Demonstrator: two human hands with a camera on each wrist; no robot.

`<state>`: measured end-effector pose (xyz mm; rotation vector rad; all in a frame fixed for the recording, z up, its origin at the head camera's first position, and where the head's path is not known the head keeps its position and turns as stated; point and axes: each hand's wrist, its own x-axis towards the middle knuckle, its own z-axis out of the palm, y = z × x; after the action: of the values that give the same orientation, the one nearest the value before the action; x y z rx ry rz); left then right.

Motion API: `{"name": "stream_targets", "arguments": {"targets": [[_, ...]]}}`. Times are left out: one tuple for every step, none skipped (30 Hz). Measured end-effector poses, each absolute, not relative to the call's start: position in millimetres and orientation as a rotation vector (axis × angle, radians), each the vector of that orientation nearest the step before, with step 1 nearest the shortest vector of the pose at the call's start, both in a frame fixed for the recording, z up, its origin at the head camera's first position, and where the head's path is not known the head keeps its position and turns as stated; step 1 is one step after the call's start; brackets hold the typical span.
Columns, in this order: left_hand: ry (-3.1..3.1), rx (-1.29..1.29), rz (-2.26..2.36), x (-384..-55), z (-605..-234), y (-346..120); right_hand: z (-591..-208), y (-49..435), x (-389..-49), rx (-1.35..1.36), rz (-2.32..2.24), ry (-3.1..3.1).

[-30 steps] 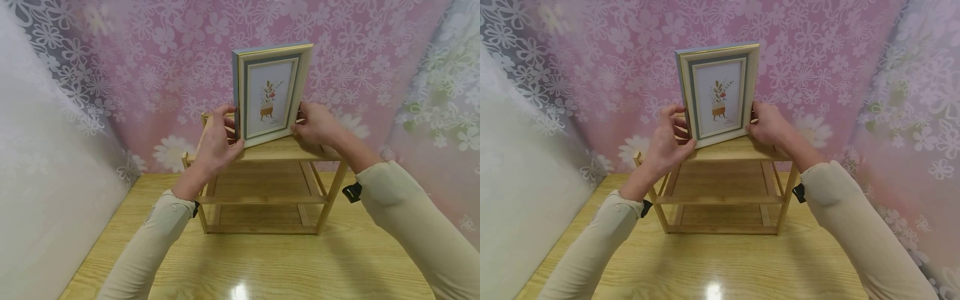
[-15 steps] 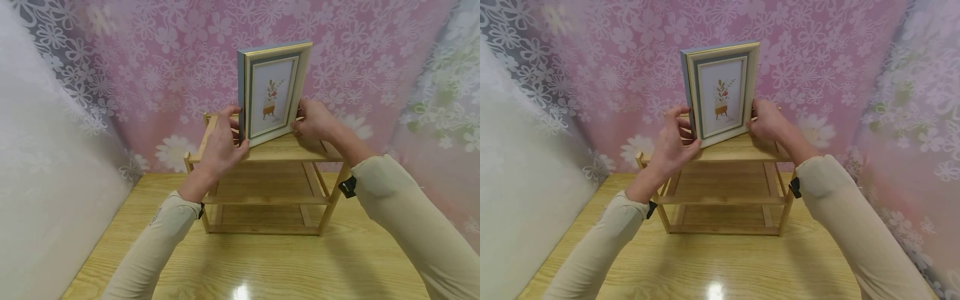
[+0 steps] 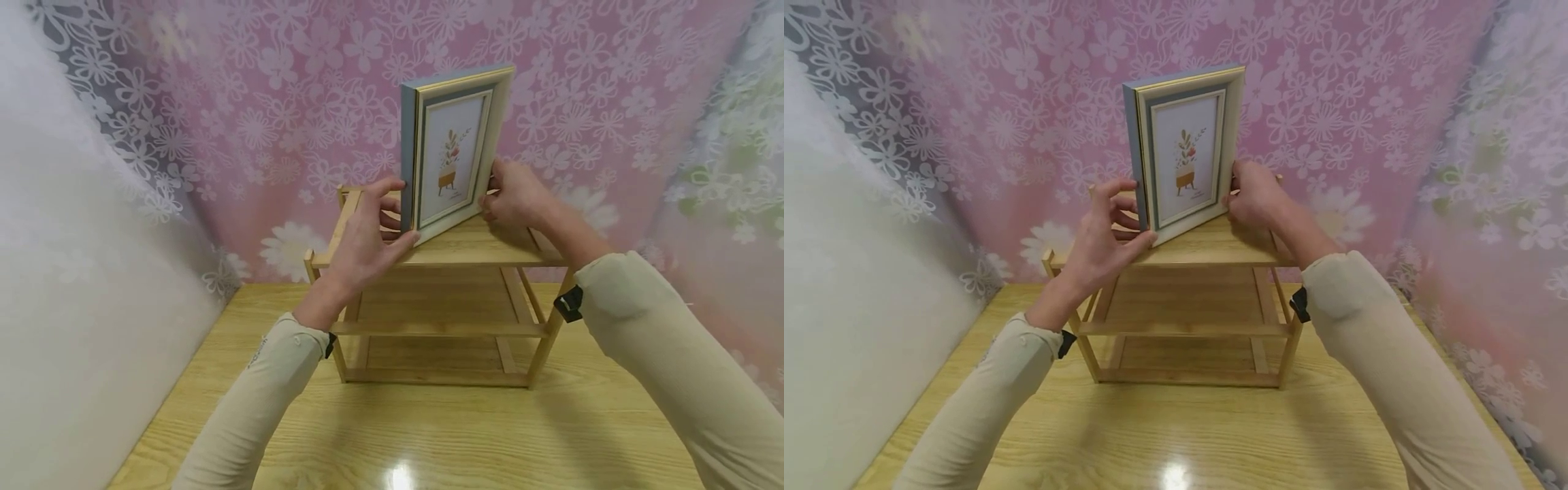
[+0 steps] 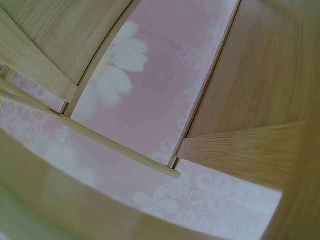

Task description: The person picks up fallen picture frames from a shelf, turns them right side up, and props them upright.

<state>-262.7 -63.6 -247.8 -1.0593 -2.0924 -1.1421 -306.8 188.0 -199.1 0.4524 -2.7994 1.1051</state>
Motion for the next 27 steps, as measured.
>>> {"name": "stream_targets", "arguments": {"targets": [[-2.089, -1.073, -1.15, -263.0, -248.0, -63.5, -199.5, 188.2, -307.5, 0.457, 1.109, -2.793], [-2.087, -1.083, -1.152, -262.9, -248.2, -63.5, -199.9, 188.4, -307.9, 0.462, 1.106, -2.787], [-2.085, -1.092, -1.152, -263.2, -248.3, -63.3, -200.2, 188.7, -308.3, 0.468, 1.101, -2.781], [-2.085, -1.097, -1.15, -263.0, -248.2, -63.0, -200.6, 189.0, -308.9, 0.471, 1.097, -2.778], [-2.085, -1.103, -1.152, -262.9, -248.1, -62.7, -201.0, 189.3, -309.4, 0.473, 1.093, -2.775], [-2.086, -1.107, -1.151, -262.5, -248.0, -62.4, -201.5, 189.6, -310.0, 0.474, 1.096, -2.774], [-2.086, -1.111, -1.149, -262.6, -248.2, -62.3, -202.0, 189.6, -310.5, 0.474, 1.09, -2.774], [-2.085, -1.118, -1.146, -262.6, -248.4, -62.2, -202.5, 189.4, -311.1, 0.474, 1.091, -2.774], [-2.086, -1.125, -1.145, -262.6, -248.5, -62.1, -203.2, 189.3, -311.9, 0.475, 1.086, -2.772], [-2.088, -1.131, -1.14, -262.4, -248.6, -62.0, -203.7, 189.0, -312.7, 0.476, 1.085, -2.769], [-2.09, -1.134, -1.135, -262.7, -248.8, -62.1, -204.1, 188.4, -313.5, 0.478, 1.082, -2.768], [-2.092, -1.135, -1.128, -263.0, -249.0, -62.3, -204.4, 187.7, -314.2, 0.479, 1.084, -2.764], [-2.094, -1.137, -1.119, -263.0, -248.9, -62.6, -204.3, 187.1, -314.6, 0.482, 1.076, -2.759], [-2.096, -1.139, -1.111, -263.0, -248.8, -63.0, -204.2, 186.6, -315.1, 0.483, 1.069, -2.756], [-2.097, -1.14, -1.104, -263.0, -248.7, -63.4, -203.9, 186.1, -315.5, 0.484, 1.06, -2.754], [-2.098, -1.141, -1.098, -263.0, -248.5, -63.8, -203.5, 185.7, -315.8, 0.481, 1.053, -2.755], [-2.1, -1.142, -1.092, -263.0, -248.3, -64.3, -203.1, 185.5, -316.2, 0.477, 1.048, -2.757], [-2.099, -1.147, -1.092, -263.1, -248.1, -64.7, -202.8, 185.3, -316.6, 0.475, 1.045, -2.759], [-2.101, -1.153, -1.089, -263.1, -247.9, -65.1, -202.3, 185.0, -316.6, 0.467, 1.045, -2.768], [-2.098, -1.161, -1.089, -263.1, -247.8, -65.4, -201.8, 184.7, -316.7, 0.46, 1.045, -2.778], [-2.095, -1.171, -1.091, -263.1, -247.7, -65.6, -201.5, 184.6, -316.8, 0.454, 1.051, -2.788], [-2.095, -1.184, -1.092, -263.1, -247.6, -65.7, -201.2, 184.5, -317.1, 0.448, 1.05, -2.797], [-2.097, -1.2, -1.085, -263.1, -247.7, -65.7, -200.8, 184.2, -317.1, 0.444, 1.049, -2.805], [-2.098, -1.214, -1.074, -263.1, -247.8, -65.7, -200.5, 184.0, -317.1, 0.44, 1.048, -2.814], [-2.099, -1.226, -1.061, -263.1, -248.0, -65.5, -200.5, 184.0, -317.3, 0.437, 1.047, -2.82], [-2.1, -1.237, -1.051, -263.3, -248.2, -65.2, -200.5, 184.2, -317.8, 0.439, 1.038, -2.822], [-2.103, -1.247, -1.039, -263.5, -248.5, -64.7, -200.6, 184.4, -318.1, 0.441, 1.03, -2.823]]}}
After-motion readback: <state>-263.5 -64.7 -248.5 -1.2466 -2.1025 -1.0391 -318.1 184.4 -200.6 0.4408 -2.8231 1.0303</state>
